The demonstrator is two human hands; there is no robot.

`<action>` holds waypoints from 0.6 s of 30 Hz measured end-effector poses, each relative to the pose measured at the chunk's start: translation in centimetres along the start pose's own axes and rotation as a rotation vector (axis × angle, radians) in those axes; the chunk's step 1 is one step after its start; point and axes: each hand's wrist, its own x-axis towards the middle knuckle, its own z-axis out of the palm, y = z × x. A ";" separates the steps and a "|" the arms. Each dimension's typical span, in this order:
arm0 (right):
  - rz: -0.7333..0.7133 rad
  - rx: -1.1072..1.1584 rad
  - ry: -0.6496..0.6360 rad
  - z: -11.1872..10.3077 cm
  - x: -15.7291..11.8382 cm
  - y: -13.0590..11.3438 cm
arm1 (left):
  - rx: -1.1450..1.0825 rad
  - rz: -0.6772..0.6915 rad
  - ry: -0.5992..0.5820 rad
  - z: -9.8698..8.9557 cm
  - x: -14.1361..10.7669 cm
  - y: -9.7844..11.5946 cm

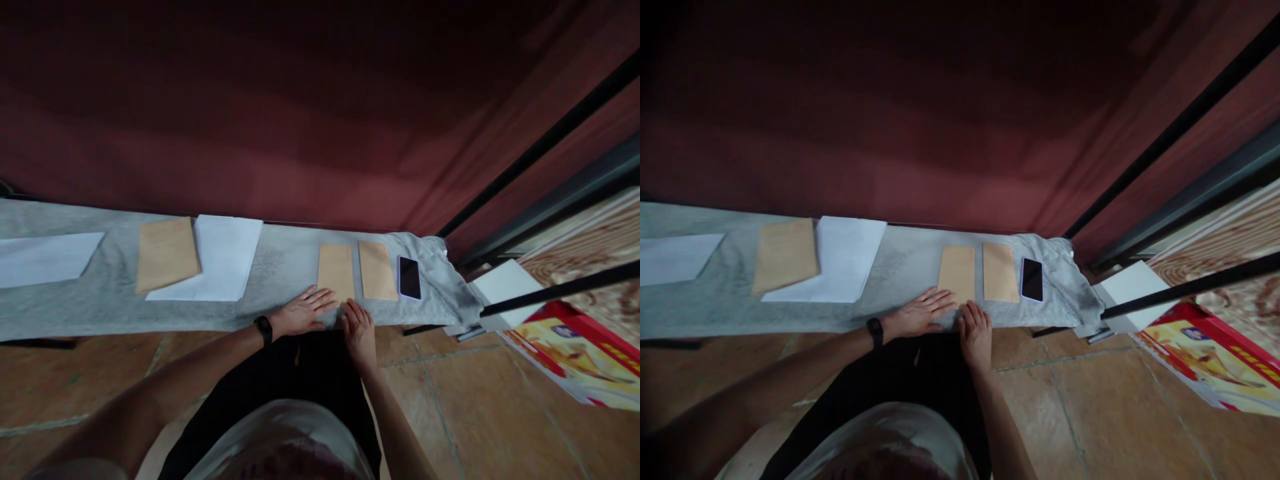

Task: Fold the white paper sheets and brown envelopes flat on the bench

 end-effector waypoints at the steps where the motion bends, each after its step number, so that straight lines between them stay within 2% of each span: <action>1: 0.026 0.013 0.011 -0.1 0.3 0.1 | -0.003 -0.005 0.000 0.1 0.0 0.0; 7: 0.260 -0.036 0.110 0.1 2.2 0.0 | 0.012 0.011 0.011 0.1 0.0 0.1; 10: 0.338 0.023 0.128 0.3 3.3 -0.2 | 0.018 0.016 0.036 0.3 -0.1 0.1; 16: 0.595 0.558 0.208 0.6 5.0 0.2 | 0.035 0.014 0.047 0.7 0.0 0.1; 18: 0.632 0.646 0.203 1.0 5.1 0.1 | 0.033 0.009 0.041 0.7 0.0 0.1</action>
